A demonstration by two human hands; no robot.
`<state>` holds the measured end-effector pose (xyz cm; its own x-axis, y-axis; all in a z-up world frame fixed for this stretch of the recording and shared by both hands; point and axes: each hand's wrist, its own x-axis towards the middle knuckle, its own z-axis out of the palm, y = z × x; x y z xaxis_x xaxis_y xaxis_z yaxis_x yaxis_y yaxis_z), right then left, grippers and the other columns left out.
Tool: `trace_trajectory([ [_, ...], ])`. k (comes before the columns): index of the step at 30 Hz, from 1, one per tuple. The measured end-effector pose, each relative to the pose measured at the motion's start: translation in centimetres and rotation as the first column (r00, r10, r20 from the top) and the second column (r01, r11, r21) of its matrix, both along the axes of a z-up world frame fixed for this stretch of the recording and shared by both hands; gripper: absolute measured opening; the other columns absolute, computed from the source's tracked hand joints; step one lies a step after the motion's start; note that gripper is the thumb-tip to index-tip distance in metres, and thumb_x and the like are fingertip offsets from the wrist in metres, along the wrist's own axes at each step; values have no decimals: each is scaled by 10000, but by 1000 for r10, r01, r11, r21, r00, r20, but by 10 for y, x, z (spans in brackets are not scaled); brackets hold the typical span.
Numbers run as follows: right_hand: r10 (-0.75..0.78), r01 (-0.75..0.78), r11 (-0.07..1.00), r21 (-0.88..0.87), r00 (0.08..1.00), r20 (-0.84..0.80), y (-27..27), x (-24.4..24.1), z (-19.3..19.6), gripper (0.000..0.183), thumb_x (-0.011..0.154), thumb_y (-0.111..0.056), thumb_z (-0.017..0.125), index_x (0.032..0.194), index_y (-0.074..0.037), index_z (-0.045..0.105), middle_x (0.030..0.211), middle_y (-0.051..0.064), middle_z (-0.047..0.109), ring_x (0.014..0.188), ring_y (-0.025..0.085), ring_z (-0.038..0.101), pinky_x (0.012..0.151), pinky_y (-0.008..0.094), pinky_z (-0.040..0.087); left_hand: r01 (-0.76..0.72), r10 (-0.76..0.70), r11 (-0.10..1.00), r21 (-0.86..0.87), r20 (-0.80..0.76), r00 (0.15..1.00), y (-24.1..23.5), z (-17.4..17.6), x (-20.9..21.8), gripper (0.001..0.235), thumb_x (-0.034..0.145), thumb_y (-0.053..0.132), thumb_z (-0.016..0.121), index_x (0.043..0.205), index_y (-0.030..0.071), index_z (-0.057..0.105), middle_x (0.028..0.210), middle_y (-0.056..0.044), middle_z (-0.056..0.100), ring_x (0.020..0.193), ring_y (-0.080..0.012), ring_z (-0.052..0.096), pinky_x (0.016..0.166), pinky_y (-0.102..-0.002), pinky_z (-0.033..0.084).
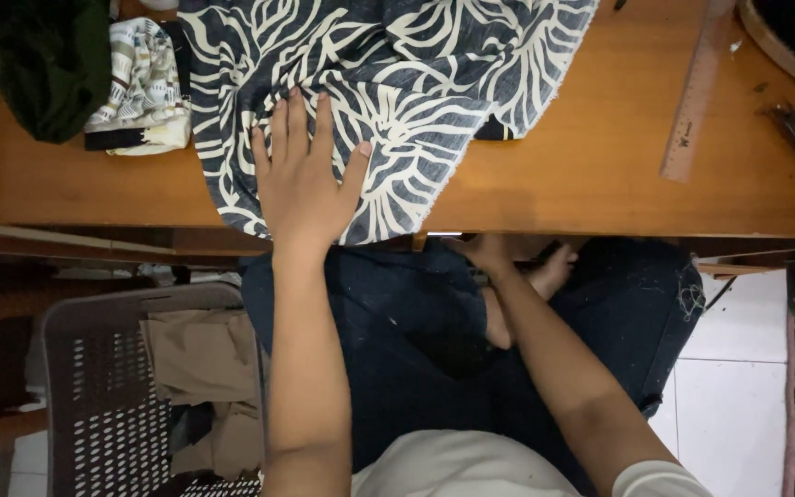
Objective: The person uses a ruler and scissors to cut a piece of patterned fabric, then unfolds it to check the result.
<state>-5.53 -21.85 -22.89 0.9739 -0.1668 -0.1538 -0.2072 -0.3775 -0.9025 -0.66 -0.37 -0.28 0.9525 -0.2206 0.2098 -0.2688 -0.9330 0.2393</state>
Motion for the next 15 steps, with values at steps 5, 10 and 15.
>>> trace_trajectory([
  [5, 26, -21, 999, -47, 994, 109, -21, 9, -62, 43, 684, -28, 539, 709, -48, 568, 705, 118, 608, 696, 251, 590, 618, 350, 488, 12, -12, 1000, -4, 67, 998, 0, -1, 0, 582, 910, 477, 273, 1337, 83, 311, 1379, -156, 255, 1278, -298, 204, 1026, -475, 118],
  [10, 47, -14, 994, -106, 950, 310, -23, 8, -66, 318, 820, -292, 564, 1019, -46, 533, 1007, 133, 577, 957, 275, 535, 840, 360, 417, 6, -5, 1000, -5, 43, 999, -1, -1, -3, 585, 910, 476, 270, 1347, 87, 289, 1390, -149, 233, 1289, -289, 182, 1034, -467, 97],
  [15, 129, -92, 981, -173, 967, 218, -23, 7, -59, 338, 841, -296, 545, 589, -75, 504, 387, 42, 491, 364, 173, 515, 432, 335, 452, -7, 7, 1000, -3, 47, 999, -4, 6, -3, 592, 902, 487, 255, 1345, 97, 288, 1390, -144, 237, 1287, -284, 186, 1033, -459, 97],
])
